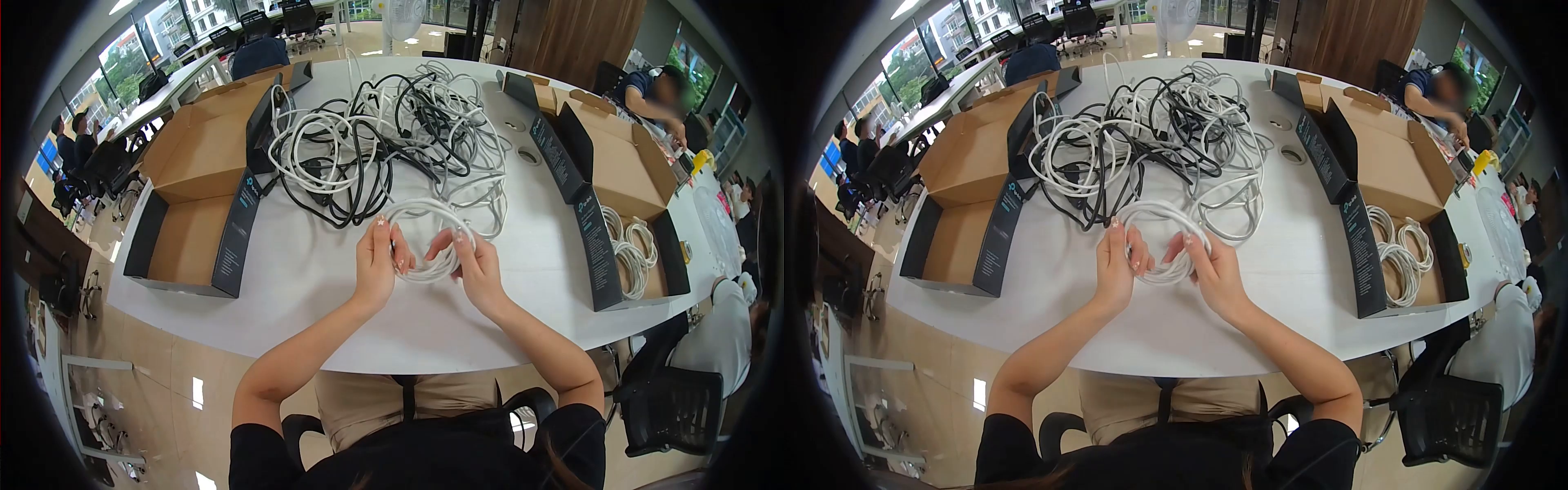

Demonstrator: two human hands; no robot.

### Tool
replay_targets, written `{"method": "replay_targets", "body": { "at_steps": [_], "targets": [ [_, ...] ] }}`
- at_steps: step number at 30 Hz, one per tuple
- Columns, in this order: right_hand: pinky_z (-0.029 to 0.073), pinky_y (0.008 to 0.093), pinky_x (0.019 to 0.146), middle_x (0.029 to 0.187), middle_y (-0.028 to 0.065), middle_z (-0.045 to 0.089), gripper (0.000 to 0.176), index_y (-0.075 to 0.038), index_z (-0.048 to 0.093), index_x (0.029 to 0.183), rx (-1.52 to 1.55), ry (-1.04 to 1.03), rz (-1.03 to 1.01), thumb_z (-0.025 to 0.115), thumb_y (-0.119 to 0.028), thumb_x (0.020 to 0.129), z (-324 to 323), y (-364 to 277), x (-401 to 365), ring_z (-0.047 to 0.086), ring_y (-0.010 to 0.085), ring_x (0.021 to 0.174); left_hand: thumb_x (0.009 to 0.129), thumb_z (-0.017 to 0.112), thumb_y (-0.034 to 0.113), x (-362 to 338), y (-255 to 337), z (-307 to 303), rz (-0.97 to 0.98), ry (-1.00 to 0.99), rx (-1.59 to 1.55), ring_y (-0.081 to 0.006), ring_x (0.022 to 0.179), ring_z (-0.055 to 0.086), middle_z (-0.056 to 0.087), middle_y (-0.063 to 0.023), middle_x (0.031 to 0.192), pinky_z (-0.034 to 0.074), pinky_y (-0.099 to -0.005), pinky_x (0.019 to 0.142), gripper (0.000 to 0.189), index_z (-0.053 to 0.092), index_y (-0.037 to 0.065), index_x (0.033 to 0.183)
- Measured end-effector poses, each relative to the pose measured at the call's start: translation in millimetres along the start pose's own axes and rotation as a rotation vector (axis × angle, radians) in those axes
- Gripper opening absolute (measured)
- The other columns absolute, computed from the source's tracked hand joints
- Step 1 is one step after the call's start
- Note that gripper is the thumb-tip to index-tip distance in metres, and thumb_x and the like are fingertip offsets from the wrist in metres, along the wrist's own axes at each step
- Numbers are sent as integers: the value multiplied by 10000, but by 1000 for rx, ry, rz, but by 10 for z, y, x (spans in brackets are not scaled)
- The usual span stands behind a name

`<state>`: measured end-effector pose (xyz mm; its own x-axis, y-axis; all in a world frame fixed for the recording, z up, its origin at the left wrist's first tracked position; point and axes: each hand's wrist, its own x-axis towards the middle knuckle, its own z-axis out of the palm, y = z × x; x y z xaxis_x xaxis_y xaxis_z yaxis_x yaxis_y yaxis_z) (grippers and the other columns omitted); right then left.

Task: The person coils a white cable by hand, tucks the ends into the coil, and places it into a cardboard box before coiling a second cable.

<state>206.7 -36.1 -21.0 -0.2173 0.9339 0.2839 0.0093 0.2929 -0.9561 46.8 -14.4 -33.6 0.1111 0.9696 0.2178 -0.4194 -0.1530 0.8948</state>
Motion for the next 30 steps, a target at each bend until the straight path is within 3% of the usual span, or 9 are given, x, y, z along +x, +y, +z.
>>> {"method": "replay_targets", "body": {
  "at_steps": [2, 6, 12, 15, 18, 21, 24, 27, 30],
  "targets": [
    [318, 182, 453, 708, 28, 603, 327, -29, 521, 970, 92, 86, 66, 320, -286, 976, 19, -77, 5, 366, 30, 476, 984, 251, 372, 36, -13, -15, 10, -59, 8, -100, 467, 378, 369, -4, 543, 427, -280, 520, 400, 374, 90, 729],
    [288, 186, 433, 588, 22, 549, 304, -43, 486, 849, 118, -1, 82, 316, -260, 976, -44, -179, 37, 347, 34, 450, 983, 283, 321, 58, 6, -80, -64, -94, -39, -106, 530, 455, 455, -28, 586, 479, -287, 581, 377, 459, 26, 829],
    [281, 203, 441, 497, -5, 447, 288, -47, 472, 823, 65, -76, 50, 324, -244, 973, -138, -146, 56, 342, 47, 434, 967, 377, 227, 44, 21, 44, 272, -97, 220, -82, 575, 505, 540, -47, 661, 460, -225, 566, 309, 488, -28, 1102],
    [275, 208, 440, 478, -11, 420, 298, -48, 474, 799, 60, -91, 42, 337, -250, 971, -190, -131, 83, 329, 48, 422, 971, 368, 216, 57, 93, -97, 35, -282, 231, -74, 601, 516, 536, -41, 653, 451, -217, 572, 292, 492, -24, 1080],
    [261, 210, 424, 457, -18, 398, 309, -44, 487, 779, 53, -70, 48, 358, -251, 968, -195, -174, 99, 309, 46, 406, 974, 357, 218, 54, 122, -70, -42, -282, 204, -96, 572, 512, 506, -26, 613, 445, -218, 597, 270, 502, -7, 999],
    [245, 211, 412, 441, -29, 373, 319, -33, 514, 775, 22, -37, 58, 379, -251, 964, -234, -188, 113, 286, 44, 396, 981, 313, 270, 66, 78, -77, -179, -312, -61, -116, 517, 489, 447, -8, 565, 441, -235, 613, 319, 488, 27, 871],
    [236, 215, 407, 435, -37, 358, 331, -20, 548, 781, -23, -35, 72, 398, -255, 960, -267, -225, 129, 281, 42, 399, 983, 214, 373, 92, 155, -104, -289, -491, -162, -136, 473, 414, 351, 17, 533, 422, -299, 610, 419, 443, 71, 805],
    [241, 221, 409, 436, -40, 354, 339, -18, 573, 787, -42, -104, 111, 414, -265, 955, -287, -247, 129, 291, 41, 405, 966, 168, 464, 77, 179, -95, -320, -613, -70, -108, 485, 389, 305, 39, 516, 398, -306, 611, 480, 429, 91, 815],
    [254, 225, 411, 443, -39, 365, 335, -20, 586, 791, -78, -119, 136, 428, -268, 951, -302, -249, 129, 310, 41, 409, 956, 170, 498, -1, 199, -11, -336, -464, -29, -82, 480, 335, 262, 59, 509, 374, -274, 616, 493, 414, 111, 772]
  ]
}}
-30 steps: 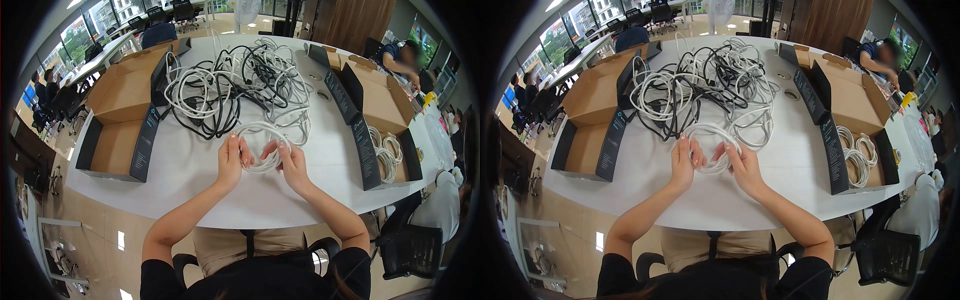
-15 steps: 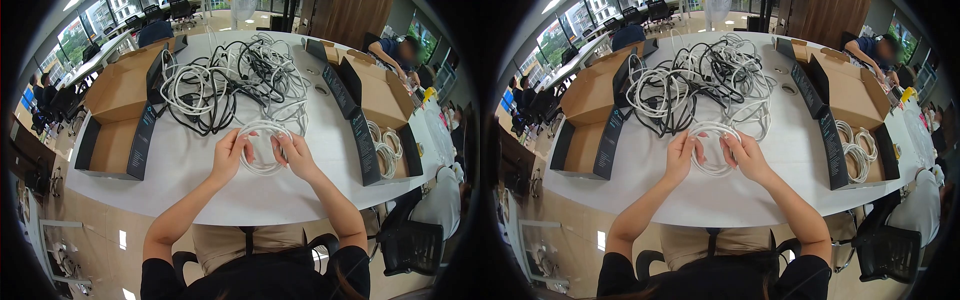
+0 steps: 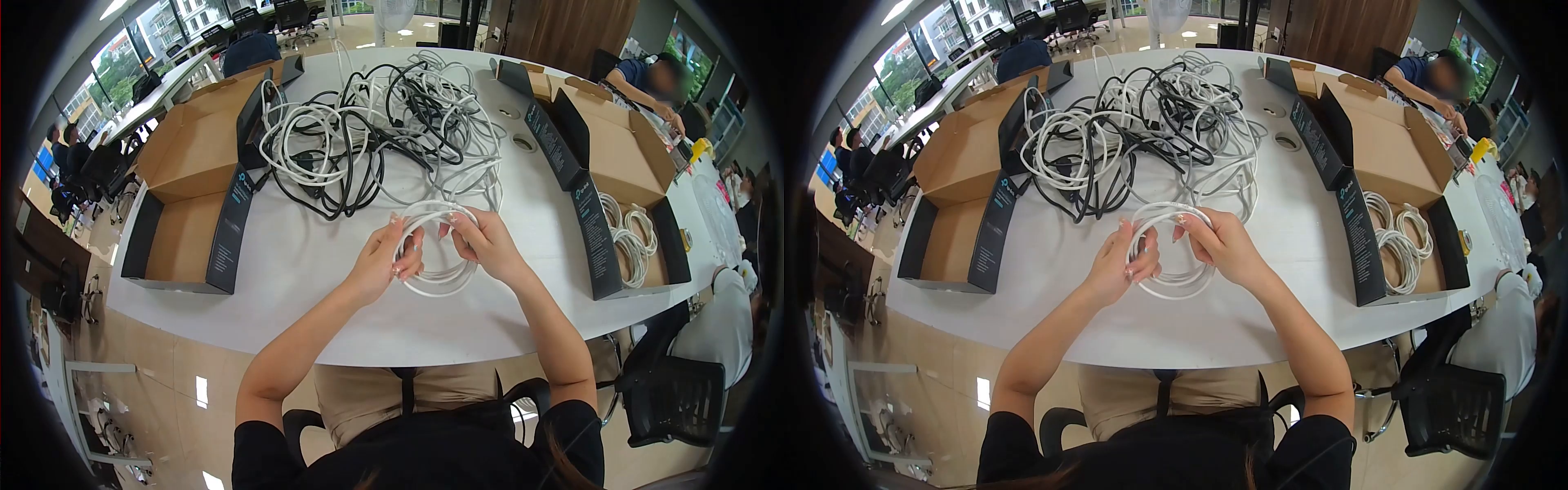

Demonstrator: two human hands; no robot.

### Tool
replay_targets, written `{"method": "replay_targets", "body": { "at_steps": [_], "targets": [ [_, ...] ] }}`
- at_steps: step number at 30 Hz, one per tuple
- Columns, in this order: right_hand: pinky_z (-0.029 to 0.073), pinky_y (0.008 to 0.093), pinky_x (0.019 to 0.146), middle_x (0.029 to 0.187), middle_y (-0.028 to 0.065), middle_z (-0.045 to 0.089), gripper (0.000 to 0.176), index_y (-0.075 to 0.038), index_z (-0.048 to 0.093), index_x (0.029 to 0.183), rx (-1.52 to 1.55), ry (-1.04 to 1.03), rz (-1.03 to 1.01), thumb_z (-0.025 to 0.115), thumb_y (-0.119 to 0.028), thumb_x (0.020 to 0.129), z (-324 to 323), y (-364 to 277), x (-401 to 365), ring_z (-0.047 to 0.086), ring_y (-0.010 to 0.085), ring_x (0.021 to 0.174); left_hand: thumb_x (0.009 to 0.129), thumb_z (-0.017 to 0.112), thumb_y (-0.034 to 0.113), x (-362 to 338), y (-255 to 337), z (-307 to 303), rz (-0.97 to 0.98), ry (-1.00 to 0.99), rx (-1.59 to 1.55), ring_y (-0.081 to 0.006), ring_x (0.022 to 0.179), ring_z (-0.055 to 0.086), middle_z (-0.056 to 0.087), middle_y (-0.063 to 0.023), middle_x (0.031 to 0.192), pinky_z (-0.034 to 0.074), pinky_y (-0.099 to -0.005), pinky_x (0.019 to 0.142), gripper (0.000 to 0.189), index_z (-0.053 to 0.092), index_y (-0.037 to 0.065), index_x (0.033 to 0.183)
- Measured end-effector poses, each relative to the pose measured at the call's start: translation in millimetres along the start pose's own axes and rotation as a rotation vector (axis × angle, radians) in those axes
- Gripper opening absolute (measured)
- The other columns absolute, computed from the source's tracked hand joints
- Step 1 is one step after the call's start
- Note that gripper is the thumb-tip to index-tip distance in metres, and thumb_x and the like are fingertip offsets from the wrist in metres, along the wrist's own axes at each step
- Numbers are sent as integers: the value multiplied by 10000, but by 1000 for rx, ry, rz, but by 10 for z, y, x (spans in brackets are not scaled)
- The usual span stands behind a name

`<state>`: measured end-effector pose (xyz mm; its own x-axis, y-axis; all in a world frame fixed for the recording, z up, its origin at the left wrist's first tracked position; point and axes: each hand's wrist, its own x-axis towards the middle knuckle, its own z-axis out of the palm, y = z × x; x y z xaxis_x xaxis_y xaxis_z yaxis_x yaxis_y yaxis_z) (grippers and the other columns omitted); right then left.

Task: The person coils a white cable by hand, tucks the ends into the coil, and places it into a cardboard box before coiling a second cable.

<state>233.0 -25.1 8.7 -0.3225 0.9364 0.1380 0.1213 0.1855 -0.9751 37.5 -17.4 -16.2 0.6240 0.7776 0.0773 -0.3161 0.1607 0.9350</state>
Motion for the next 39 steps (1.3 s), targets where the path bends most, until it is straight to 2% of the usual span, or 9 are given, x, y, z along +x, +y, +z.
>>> {"method": "replay_targets", "body": {
  "at_steps": [8, 15, 21, 24, 27, 30, 33, 36, 39],
  "targets": [
    [295, 203, 443, 527, -8, 510, 288, 11, 633, 890, 86, 237, -123, 470, -222, 932, 157, 18, -4, 380, 36, 487, 967, 285, 430, 48, -17, -54, 29, 112, -324, -65, 475, 196, 198, 67, 536, 236, -238, 517, 429, 361, 133, 667],
    [278, 200, 434, 555, -1, 544, 256, 15, 666, 875, -345, 411, -283, 473, -147, 923, 70, 118, 31, 336, 27, 460, 964, 351, 350, 62, 52, -34, 83, 357, -252, -66, 460, 166, 172, 60, 523, 205, -235, 471, 397, 322, 139, 629],
    [270, 205, 424, 565, 11, 567, 221, 6, 642, 949, -101, 254, -156, 464, -122, 920, 219, 251, 21, 316, 21, 453, 968, 335, 361, 68, 24, -103, 164, 422, -275, -71, 483, 166, 173, 56, 536, 214, -233, 490, 394, 312, 136, 646],
    [263, 203, 422, 566, -8, 559, 202, 6, 599, 1009, -22, 314, -273, 456, -103, 916, 378, 111, -14, 315, 14, 472, 971, 320, 356, 66, 37, -83, 183, 401, -303, -75, 493, 166, 173, 54, 542, 233, -239, 517, 383, 307, 136, 657],
    [269, 191, 429, 593, -15, 558, 183, 13, 570, 1012, -113, 286, -177, 456, -82, 905, 320, 116, -20, 348, 12, 495, 974, 296, 355, 90, 0, -71, 154, 300, -290, -87, 497, 159, 155, 51, 547, 260, -256, 547, 380, 302, 137, 663],
    [309, 183, 437, 623, 4, 573, 150, 9, 575, 960, -50, 256, -228, 462, -67, 896, 224, 181, 2, 415, 18, 493, 969, 235, 417, 115, -68, -89, 81, 203, -300, -99, 477, 222, 238, 45, 521, 333, -261, 614, 434, 325, 132, 654],
    [354, 188, 444, 632, 15, 582, 142, 0, 579, 952, -93, 97, -144, 467, -64, 892, 85, 55, -40, 476, 31, 494, 931, 169, 547, 52, -58, -66, 58, -81, -350, -131, 478, 352, 353, 0, 511, 401, -277, 629, 604, 422, 89, 629],
    [396, 229, 446, 608, 36, 571, 123, -17, 583, 951, -192, -115, -138, 514, -84, 873, 81, -99, -103, 513, 88, 463, 902, 134, 604, -44, 137, -91, -210, -292, -494, -164, 504, 486, 498, -67, 556, 466, -293, 620, 715, 523, 49, 675],
    [411, 263, 459, 556, 64, 559, 137, -59, 599, 949, -386, -181, -160, 577, -126, 832, 79, -88, -110, 551, 156, 462, 897, 145, 615, -72, 188, -124, -370, -216, -56, -180, 559, 570, 588, -108, 641, 482, -282, 573, 748, 579, 24, 749]
  ]
}}
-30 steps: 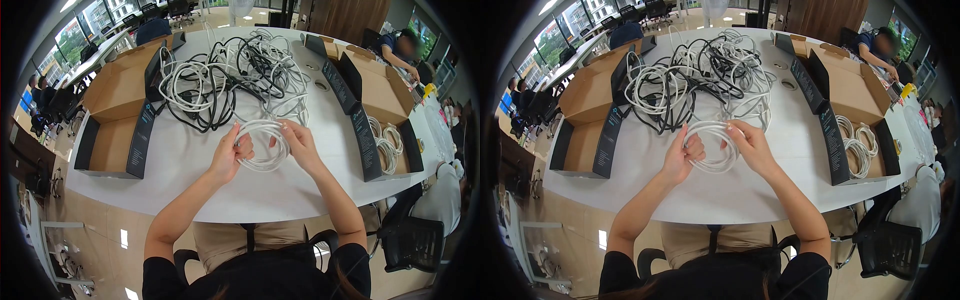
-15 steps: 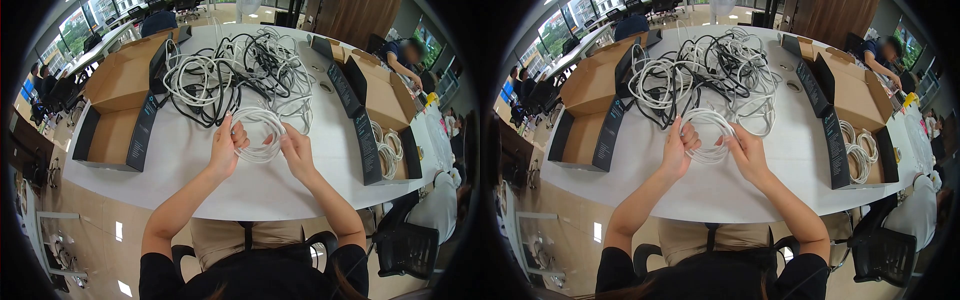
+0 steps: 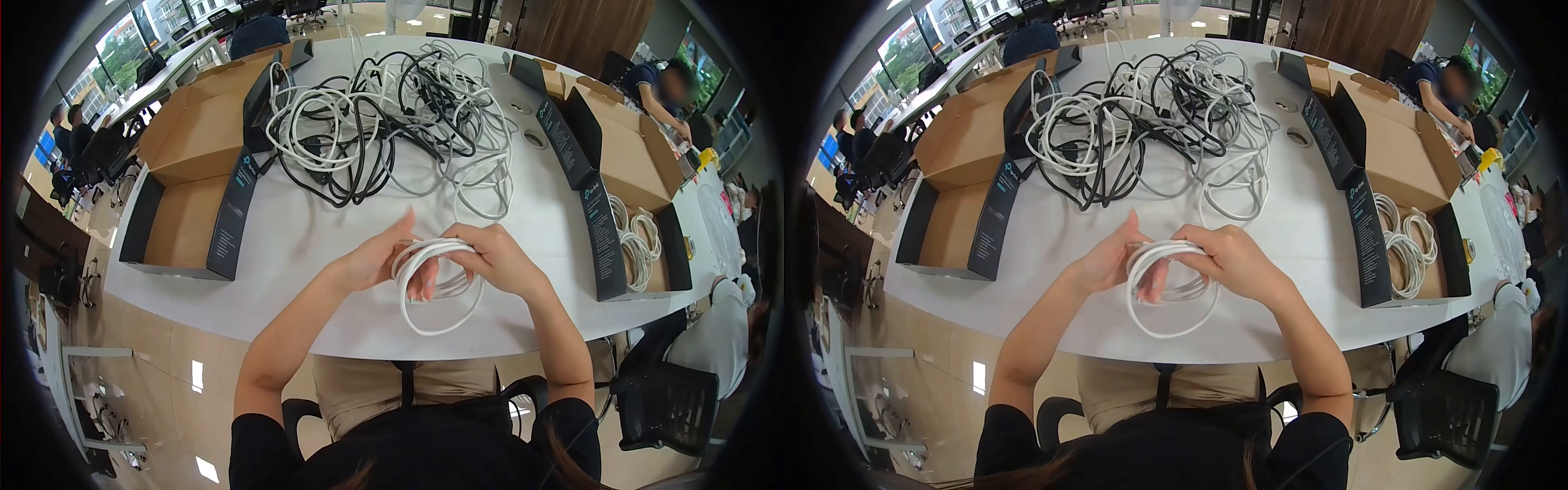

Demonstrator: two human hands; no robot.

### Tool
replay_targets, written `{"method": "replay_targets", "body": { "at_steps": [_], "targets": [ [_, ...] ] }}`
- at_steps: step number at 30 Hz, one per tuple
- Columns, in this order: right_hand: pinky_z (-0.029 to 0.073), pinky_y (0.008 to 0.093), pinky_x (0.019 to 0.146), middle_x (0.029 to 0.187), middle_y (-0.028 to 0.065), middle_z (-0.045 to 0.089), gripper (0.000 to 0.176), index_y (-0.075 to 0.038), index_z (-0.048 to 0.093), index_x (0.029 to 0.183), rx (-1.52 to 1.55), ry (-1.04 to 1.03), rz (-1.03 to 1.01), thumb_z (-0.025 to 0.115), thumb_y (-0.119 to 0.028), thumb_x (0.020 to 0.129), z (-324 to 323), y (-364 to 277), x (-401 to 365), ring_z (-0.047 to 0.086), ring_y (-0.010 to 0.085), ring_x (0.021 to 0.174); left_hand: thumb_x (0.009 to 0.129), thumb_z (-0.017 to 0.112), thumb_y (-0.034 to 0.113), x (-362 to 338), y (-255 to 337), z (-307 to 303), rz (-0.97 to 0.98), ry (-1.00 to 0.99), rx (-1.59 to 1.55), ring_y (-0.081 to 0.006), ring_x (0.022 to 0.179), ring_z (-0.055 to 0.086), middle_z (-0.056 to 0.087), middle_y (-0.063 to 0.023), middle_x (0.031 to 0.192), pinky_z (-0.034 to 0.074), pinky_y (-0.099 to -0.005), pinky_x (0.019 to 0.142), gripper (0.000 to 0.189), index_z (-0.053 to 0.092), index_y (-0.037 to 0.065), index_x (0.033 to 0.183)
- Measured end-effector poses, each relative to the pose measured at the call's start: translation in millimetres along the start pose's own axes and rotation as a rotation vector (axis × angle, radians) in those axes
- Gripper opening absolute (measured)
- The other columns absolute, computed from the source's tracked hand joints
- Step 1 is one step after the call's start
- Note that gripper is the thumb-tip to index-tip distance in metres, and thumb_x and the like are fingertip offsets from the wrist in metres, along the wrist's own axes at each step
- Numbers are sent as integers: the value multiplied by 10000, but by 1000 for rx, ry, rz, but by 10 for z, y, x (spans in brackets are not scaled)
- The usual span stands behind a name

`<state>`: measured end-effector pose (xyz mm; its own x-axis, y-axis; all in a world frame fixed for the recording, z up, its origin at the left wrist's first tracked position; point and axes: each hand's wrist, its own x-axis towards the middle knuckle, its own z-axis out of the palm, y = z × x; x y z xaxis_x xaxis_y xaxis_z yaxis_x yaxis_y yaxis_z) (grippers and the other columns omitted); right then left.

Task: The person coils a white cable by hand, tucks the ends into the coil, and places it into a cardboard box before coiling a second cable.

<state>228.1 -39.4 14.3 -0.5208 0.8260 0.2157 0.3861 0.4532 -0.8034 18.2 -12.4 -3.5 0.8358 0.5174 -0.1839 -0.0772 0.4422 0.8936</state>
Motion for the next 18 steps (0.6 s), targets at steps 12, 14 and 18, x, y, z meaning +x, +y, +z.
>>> {"method": "replay_targets", "body": {
  "at_steps": [12, 14, 18],
  "targets": [
    [418, 274, 464, 511, 69, 563, 113, -95, 649, 776, -153, -283, 7, 658, -207, 757, -159, -185, -80, 564, 186, 443, 903, 438, 434, 122, -135, 68, -118, -437, 241, -169, 815, 624, 662, -121, 789, 426, -264, 796, 501, 587, -38, 978],
    [390, 262, 431, 513, 54, 558, 165, -36, 632, 761, -211, -245, -13, 714, -170, 711, -107, -104, -68, 537, 151, 426, 897, 472, 370, 158, -208, 43, -168, -345, 472, -146, 742, 628, 657, -94, 714, 434, -258, 770, 417, 595, -28, 915],
    [373, 260, 448, 537, 47, 555, 255, -26, 631, 767, -94, -200, -4, 723, -256, 708, -146, -40, -52, 499, 125, 453, 912, 482, 266, 73, -83, 155, -108, -210, 243, -92, 463, 522, 480, 17, 483, 457, -227, 594, 278, 570, 27, 803]
  ]
}}
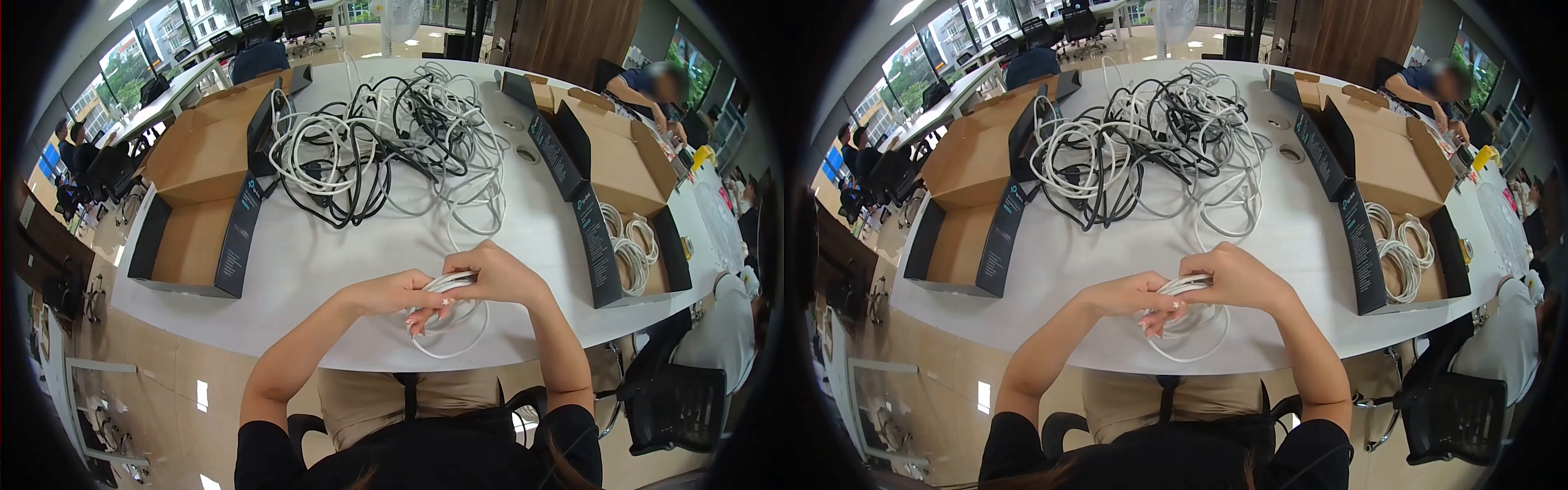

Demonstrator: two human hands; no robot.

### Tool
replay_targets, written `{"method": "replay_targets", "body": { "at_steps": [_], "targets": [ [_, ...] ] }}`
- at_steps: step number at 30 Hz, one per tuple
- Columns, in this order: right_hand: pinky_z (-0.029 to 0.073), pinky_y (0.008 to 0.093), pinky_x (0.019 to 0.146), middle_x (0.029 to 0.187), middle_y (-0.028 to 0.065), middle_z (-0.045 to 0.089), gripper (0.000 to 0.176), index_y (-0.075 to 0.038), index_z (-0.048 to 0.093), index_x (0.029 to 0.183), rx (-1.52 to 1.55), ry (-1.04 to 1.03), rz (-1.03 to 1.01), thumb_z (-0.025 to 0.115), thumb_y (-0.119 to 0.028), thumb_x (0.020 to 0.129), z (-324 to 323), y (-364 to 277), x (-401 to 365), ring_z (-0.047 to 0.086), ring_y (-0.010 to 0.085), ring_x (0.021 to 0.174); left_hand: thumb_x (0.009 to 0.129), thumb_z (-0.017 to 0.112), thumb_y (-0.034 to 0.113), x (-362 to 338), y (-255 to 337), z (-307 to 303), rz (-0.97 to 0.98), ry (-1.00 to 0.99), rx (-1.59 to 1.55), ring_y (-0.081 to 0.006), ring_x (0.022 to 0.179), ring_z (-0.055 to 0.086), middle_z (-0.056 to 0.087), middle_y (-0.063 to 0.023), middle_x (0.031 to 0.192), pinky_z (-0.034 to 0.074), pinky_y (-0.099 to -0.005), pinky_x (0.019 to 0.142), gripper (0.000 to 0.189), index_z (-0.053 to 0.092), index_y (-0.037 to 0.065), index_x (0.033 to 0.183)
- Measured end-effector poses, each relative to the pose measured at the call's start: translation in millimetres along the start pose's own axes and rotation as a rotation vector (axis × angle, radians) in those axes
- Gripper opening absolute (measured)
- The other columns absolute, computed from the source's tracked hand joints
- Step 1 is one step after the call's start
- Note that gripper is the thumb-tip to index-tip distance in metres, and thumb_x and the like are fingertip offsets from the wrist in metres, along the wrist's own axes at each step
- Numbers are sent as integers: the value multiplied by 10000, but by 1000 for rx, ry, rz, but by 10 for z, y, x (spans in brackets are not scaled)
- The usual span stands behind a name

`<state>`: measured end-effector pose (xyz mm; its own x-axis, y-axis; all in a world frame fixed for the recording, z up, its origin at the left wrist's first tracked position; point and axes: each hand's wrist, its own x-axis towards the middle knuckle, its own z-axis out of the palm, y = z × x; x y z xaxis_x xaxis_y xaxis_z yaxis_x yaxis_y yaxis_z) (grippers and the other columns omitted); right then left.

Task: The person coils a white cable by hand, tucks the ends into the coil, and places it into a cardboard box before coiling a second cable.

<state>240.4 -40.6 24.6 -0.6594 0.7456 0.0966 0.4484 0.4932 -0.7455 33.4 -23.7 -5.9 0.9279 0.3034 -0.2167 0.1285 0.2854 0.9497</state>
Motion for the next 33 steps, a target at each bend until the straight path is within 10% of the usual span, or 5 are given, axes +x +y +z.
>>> {"method": "replay_targets", "body": {
  "at_steps": [5, 15, 22, 30, 33],
  "targets": [
    [438, 279, 625, 721, 83, 635, 254, -18, 659, 862, 354, 35, -129, 598, -259, 812, -141, 162, -21, 547, 180, 634, 936, 458, 273, -83, 16, -18, 197, -7, -20, -66, 407, 463, 447, 27, 474, 456, -232, 492, 296, 555, 23, 809],
    [386, 381, 849, 1159, 61, 558, 331, -108, 575, 1094, -588, 880, -156, 580, -57, 767, -56, 412, 233, 522, 267, 958, 885, 555, 205, -683, 231, 627, 413, -30, 375, -140, 429, 538, 533, -73, 520, 403, -268, 416, 242, 595, -28, 829],
    [430, 338, 603, 859, 54, 592, 104, -75, 598, 833, -501, 1088, 31, 639, -119, 748, -147, 685, 366, 543, 244, 735, 782, 685, 158, -1141, 40, 943, 779, -166, 503, -275, 425, 478, 483, -118, 552, 319, -338, 395, 261, 553, -65, 749],
    [433, 317, 517, 616, 60, 607, 248, -83, 586, 830, -562, 988, 277, 610, -330, 816, -300, 832, 1045, 592, 206, 570, 758, 713, 147, -1375, -75, 1120, 913, -176, 472, -269, 430, 482, 469, -116, 527, 333, -332, 384, 279, 540, -64, 701],
    [444, 314, 511, 605, 53, 624, 321, -64, 618, 870, -75, 675, 305, 604, -381, 817, -687, 1004, 1156, 599, 161, 587, 754, 715, 126, -1583, -102, 1145, 1001, -150, 436, -252, 442, 517, 517, -123, 550, 364, -322, 382, 263, 554, -76, 703]
  ]
}}
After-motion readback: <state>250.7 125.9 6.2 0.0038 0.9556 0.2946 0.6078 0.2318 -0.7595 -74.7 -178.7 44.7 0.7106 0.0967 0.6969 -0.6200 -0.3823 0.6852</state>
